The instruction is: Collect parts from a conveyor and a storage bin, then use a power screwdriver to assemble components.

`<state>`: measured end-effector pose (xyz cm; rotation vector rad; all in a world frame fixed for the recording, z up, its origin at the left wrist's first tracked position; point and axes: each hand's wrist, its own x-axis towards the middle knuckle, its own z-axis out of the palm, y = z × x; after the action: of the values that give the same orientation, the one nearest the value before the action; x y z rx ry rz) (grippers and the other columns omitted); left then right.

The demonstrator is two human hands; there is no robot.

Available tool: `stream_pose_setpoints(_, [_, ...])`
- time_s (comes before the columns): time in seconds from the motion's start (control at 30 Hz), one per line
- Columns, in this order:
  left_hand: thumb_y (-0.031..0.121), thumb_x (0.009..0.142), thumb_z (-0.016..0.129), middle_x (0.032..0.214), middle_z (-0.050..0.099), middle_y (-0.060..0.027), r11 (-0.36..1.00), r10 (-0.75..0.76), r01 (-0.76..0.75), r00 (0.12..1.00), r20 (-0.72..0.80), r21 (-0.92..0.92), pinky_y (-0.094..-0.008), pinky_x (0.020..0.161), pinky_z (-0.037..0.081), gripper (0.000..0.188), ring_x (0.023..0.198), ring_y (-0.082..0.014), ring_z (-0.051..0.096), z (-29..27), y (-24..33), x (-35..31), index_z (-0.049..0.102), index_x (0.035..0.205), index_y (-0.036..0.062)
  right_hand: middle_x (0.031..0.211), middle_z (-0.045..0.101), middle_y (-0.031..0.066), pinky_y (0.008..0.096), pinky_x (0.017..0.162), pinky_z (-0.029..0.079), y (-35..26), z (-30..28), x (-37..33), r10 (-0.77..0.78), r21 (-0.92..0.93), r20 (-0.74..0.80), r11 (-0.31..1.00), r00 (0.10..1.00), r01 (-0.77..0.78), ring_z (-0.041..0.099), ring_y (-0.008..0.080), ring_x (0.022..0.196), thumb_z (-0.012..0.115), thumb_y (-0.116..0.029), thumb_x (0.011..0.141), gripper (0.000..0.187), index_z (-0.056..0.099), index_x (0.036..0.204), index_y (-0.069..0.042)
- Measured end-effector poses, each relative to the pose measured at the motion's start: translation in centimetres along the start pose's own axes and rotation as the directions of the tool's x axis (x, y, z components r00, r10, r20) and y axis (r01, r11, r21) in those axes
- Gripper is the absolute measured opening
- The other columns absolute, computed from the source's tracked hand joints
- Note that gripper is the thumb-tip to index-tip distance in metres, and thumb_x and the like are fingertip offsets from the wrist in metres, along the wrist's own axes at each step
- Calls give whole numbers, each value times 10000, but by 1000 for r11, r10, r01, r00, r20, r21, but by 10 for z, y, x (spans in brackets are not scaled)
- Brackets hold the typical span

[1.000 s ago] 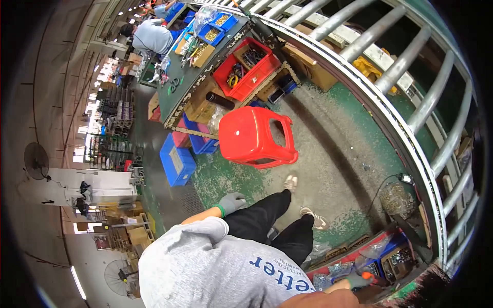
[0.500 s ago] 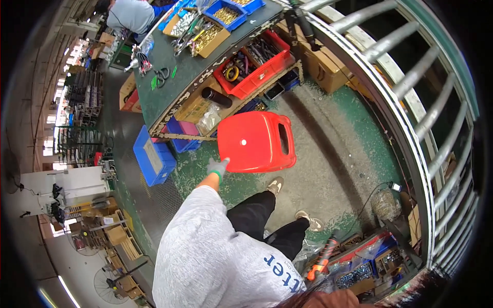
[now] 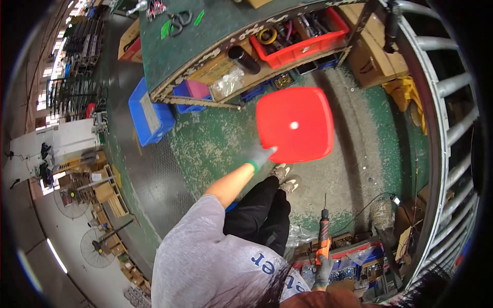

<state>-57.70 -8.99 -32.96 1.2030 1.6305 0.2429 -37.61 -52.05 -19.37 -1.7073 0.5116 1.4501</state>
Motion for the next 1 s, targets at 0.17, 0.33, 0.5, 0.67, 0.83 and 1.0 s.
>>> stream_pose_setpoints(0.17, [229,746,753,993,673,-128,990,123,-115,989,87,-85,-363,824,503,410,917,-231,647,78,10,18,603,1061,13,668,567,49,255,376,403,4,-16,17,-24,-152,-87,988,996,10,512,140,433,546,-137,804,190,568,925,8])
stream_pose_setpoints(0.33, [332,803,711,999,628,-112,982,160,-128,955,251,-139,-340,791,508,501,867,-201,624,84,-26,53,525,1139,11,651,556,39,247,371,392,26,-35,53,39,-198,-182,977,983,-76,497,128,426,555,-143,809,175,559,917,-6])
stream_pose_setpoints(0.5, [469,841,548,1426,368,-213,677,149,-144,987,58,721,-417,922,475,600,1101,-342,576,27,-81,180,506,1294,79,653,544,31,251,356,387,48,-38,99,80,-206,-220,970,972,-127,498,131,436,547,-95,799,155,555,936,-22])
stream_pose_setpoints(0.67, [402,835,551,1524,130,-212,523,78,25,994,-77,852,-386,999,423,606,1237,-365,469,-7,-102,321,462,1352,99,679,548,36,263,378,392,61,-13,148,60,-301,-369,936,928,-181,498,123,458,564,-68,767,192,553,949,-12])
stream_pose_setpoints(0.83, [341,841,504,1546,29,-189,385,-153,70,988,-11,920,-355,1029,393,629,1262,-358,447,-6,-118,409,380,1415,117,704,560,40,261,411,406,77,16,199,149,-318,-373,907,916,-277,513,124,495,571,-60,765,201,554,958,-6])
stream_pose_setpoints(1.0, [219,815,512,1396,345,-216,532,42,103,988,-148,840,-396,956,433,496,1128,-373,532,-2,-139,429,475,1266,16,730,573,43,259,443,421,88,24,204,177,-325,-365,896,914,-304,528,125,533,577,-51,763,211,556,967,0])
